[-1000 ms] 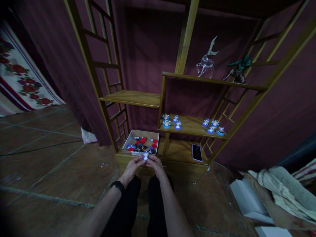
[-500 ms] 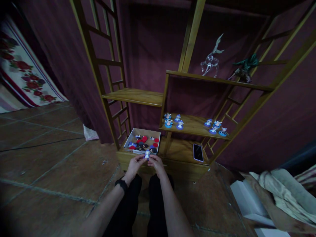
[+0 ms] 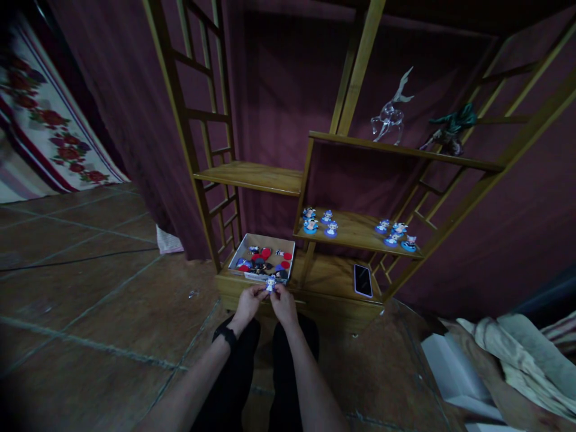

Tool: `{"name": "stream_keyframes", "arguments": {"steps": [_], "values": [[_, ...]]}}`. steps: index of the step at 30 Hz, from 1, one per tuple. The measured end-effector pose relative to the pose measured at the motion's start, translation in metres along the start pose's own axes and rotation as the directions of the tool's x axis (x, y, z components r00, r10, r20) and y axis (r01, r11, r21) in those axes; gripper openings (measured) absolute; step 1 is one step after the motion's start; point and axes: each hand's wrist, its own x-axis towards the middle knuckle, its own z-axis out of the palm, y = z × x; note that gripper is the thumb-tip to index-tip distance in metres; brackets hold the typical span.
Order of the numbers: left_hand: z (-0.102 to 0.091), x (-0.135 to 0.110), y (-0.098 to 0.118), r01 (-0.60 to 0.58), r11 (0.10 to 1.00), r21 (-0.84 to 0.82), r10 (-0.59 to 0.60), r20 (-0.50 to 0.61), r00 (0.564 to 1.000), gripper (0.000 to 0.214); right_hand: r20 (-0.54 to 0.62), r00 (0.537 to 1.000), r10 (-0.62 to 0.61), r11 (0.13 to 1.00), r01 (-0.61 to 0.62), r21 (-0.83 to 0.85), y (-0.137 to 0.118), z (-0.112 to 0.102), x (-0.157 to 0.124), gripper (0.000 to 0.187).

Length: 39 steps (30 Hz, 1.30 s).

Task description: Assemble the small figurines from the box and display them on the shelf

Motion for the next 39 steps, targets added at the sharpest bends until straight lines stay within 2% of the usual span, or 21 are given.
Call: {"name": "stream_keyframes", "arguments": {"steps": [4, 10, 14, 19, 23, 26, 30, 35, 39], "values": [[0.0, -0.002, 0.004, 0.024, 1.0, 0.006, -0.024, -0.031, 0.999, 0.019, 0.002, 1.0, 0.004, 1.0, -0.004, -0.023, 0.0, -0.002, -0.001, 0.018], [0.002, -0.003, 0.004, 0.032, 0.998, 0.047, -0.027, -0.091, 0.995, 0.019, 0.032, 0.999, 0.044, 0.996, -0.046, 0.081, 0.006, 0.001, 0.004, 0.019], [0.003, -0.001, -0.003, -0.026, 0.995, 0.097, 0.035, -0.097, 0.995, 0.02, 0.058, 0.991, 0.121, 0.969, -0.131, 0.211, 0.012, 0.004, 0.009, 0.023], [0.004, 0.001, -0.011, -0.089, 0.979, 0.186, 0.103, -0.069, 0.992, 0.027, 0.085, 0.969, 0.232, 0.883, -0.246, 0.399, 0.015, 0.003, 0.013, 0.028], [0.005, -0.001, -0.012, -0.173, 0.945, 0.278, 0.199, -0.069, 0.978, 0.03, 0.145, 0.951, 0.274, 0.85, -0.309, 0.425, 0.01, -0.001, 0.015, 0.032], [0.005, -0.004, -0.008, -0.234, 0.909, 0.345, 0.258, -0.025, 0.966, 0.028, 0.177, 0.942, 0.286, 0.85, -0.335, 0.406, 0.006, -0.002, 0.016, 0.035], [0.008, -0.01, 0.001, -0.297, 0.861, 0.413, 0.313, 0.03, 0.949, 0.035, 0.214, 0.949, 0.231, 0.863, -0.301, 0.405, 0.008, 0.001, 0.017, 0.037], [0.012, -0.016, 0.008, -0.328, 0.821, 0.467, 0.342, 0.057, 0.938, 0.041, 0.164, 0.964, 0.208, 0.907, -0.253, 0.337, 0.018, 0.007, 0.02, 0.034], [0.014, -0.019, 0.01, -0.341, 0.806, 0.483, 0.347, 0.081, 0.934, 0.041, 0.137, 0.98, 0.146, 0.905, -0.189, 0.382, 0.02, 0.008, 0.022, 0.035]]}}
